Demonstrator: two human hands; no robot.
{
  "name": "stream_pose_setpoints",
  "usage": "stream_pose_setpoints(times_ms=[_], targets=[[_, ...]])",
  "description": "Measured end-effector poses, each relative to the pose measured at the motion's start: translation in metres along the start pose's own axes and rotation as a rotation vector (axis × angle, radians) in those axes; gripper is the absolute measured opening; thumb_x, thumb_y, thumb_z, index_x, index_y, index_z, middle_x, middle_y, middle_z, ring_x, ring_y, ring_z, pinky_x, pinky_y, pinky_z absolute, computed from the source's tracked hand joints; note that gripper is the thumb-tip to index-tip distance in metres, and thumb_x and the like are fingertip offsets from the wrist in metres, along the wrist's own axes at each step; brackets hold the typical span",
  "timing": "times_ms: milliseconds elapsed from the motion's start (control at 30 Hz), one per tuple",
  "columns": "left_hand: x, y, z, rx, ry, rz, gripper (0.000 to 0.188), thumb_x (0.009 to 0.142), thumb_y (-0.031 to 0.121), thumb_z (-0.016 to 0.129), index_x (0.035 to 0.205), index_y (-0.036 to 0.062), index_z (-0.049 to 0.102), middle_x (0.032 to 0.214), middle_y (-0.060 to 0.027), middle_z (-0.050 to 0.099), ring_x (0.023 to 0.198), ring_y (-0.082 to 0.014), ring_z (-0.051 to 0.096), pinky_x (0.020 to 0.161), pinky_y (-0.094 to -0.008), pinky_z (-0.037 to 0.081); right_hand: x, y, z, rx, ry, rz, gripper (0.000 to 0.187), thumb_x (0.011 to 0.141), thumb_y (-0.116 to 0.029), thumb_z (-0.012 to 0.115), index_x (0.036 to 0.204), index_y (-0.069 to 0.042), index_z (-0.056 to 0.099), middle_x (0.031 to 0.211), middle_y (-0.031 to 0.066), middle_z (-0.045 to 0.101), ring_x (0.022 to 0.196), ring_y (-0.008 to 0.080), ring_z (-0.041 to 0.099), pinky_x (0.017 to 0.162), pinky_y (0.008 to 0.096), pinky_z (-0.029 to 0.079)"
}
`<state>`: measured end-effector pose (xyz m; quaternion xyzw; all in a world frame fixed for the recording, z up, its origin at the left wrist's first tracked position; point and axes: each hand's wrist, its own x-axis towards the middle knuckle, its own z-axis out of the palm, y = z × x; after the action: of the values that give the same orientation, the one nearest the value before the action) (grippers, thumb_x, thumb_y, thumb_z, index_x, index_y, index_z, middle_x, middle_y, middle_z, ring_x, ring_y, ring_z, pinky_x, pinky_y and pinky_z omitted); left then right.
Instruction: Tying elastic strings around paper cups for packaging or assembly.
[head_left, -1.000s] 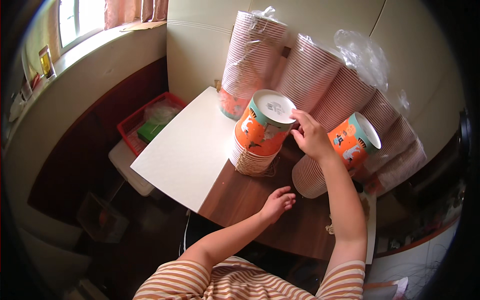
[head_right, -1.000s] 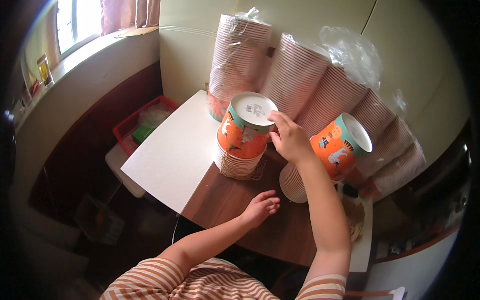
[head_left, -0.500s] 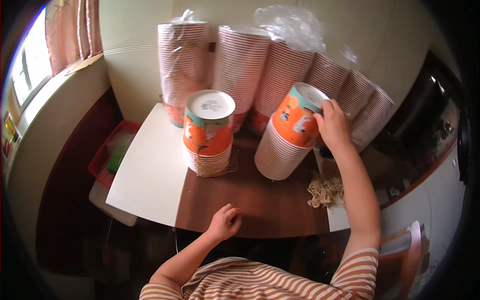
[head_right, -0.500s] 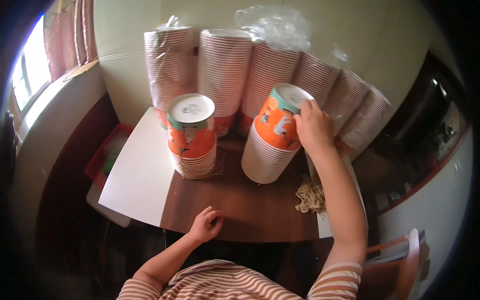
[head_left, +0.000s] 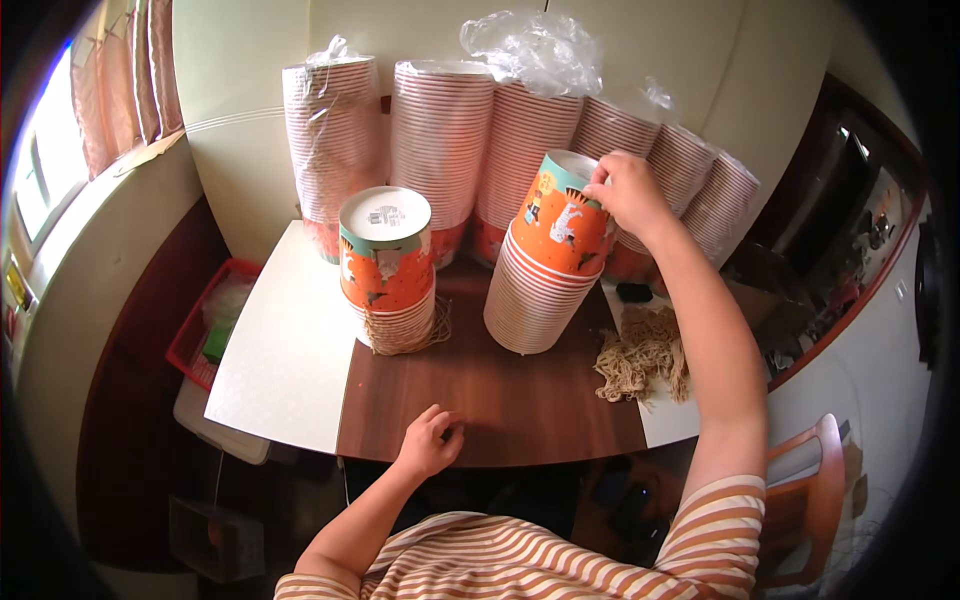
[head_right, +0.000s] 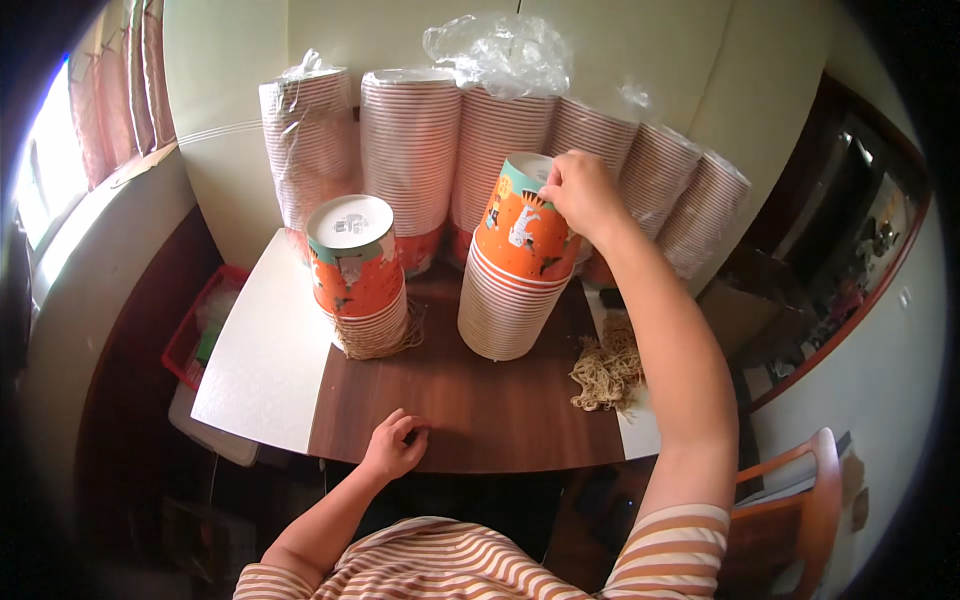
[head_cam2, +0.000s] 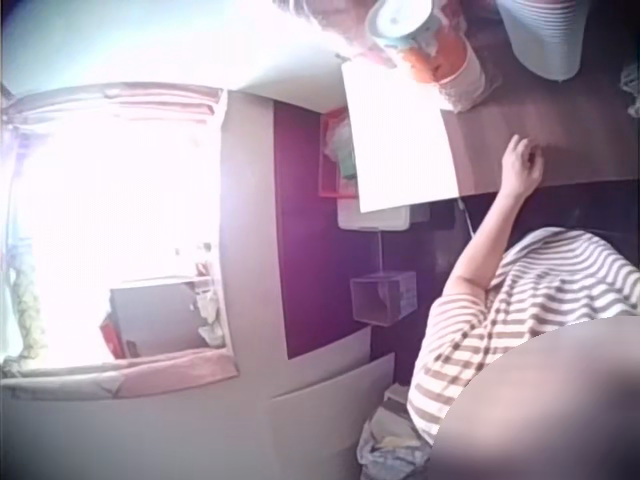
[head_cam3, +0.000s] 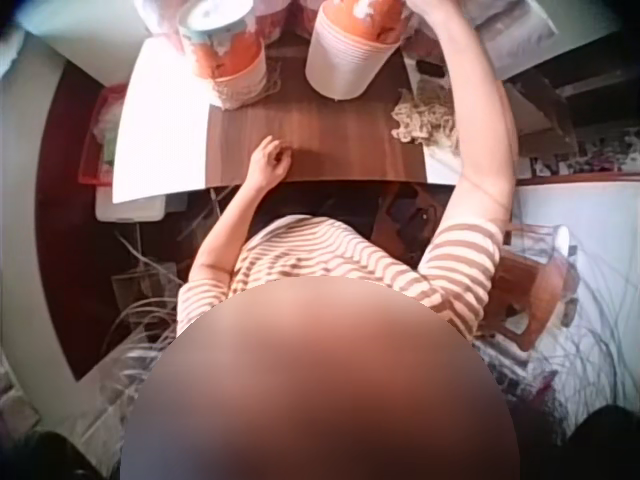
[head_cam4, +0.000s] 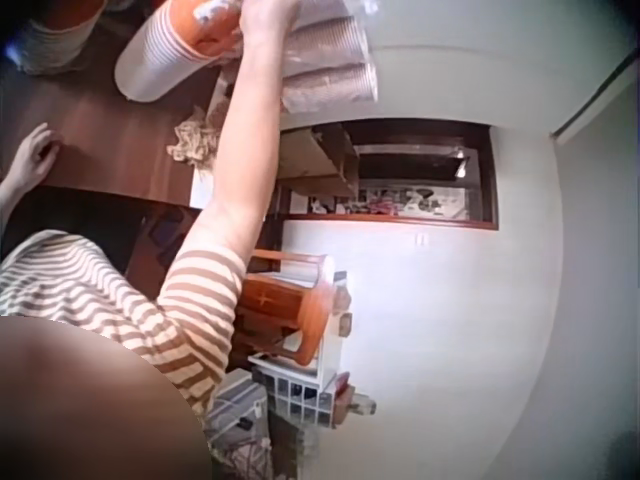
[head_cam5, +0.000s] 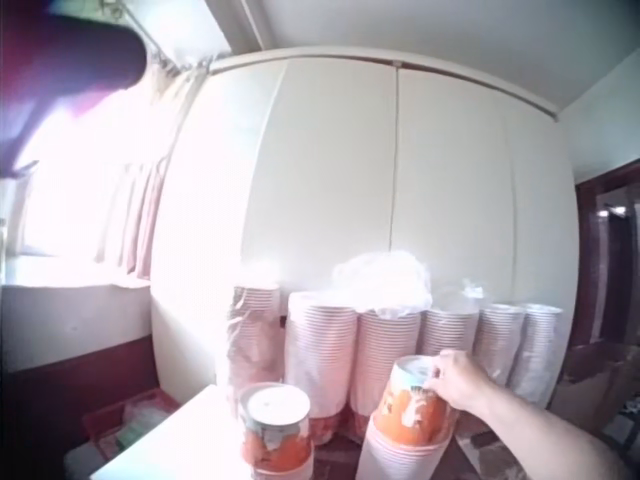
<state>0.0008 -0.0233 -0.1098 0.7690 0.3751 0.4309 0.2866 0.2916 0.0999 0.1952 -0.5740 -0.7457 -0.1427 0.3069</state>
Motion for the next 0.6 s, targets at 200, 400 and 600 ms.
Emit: stream_pose_setpoints(times_ms=[200,400,600], targets=[[0.000,-0.001,0.001,0.003,-0.035,-0.018,0.016,0.077,0.007,0.062,0.092,0.0064,0.066,0.080,-0.0119,0.057,0.071,-0.0293,0.060,0.063,-0.0361,0.050,0.021,0.002,-0.033,-0.060,0.153,-0.089,0.016,0.072,-0.008,0.070,0.074,0.000,0.057,0.075,0.0116,0.059,0.067,0.0230,0.058,0.060,0.0342,0.047],[0.001,-0.002,-0.001,-0.011,-0.046,-0.053,0.013,0.078,0.007,0.063,0.091,0.0052,0.066,0.080,-0.0121,0.058,0.072,-0.0284,0.060,0.064,-0.0328,0.051,-0.021,-0.037,-0.125,0.190,0.463,0.080,0.016,0.087,-0.016,0.064,0.092,-0.002,0.059,0.072,0.0029,0.059,0.064,0.0103,0.060,0.050,0.0248,0.045],[0.008,-0.011,0.009,-0.687,0.079,-0.371,0.024,0.092,0.019,0.059,0.107,0.0006,0.061,0.093,-0.0066,0.063,0.080,-0.0136,0.060,0.070,-0.0260,0.049,-0.160,-0.041,-0.077,0.844,0.786,0.353,0.016,0.089,-0.022,0.063,0.091,-0.009,0.053,0.079,-0.0012,0.055,0.066,0.0078,0.053,0.056,0.0215,0.042]])
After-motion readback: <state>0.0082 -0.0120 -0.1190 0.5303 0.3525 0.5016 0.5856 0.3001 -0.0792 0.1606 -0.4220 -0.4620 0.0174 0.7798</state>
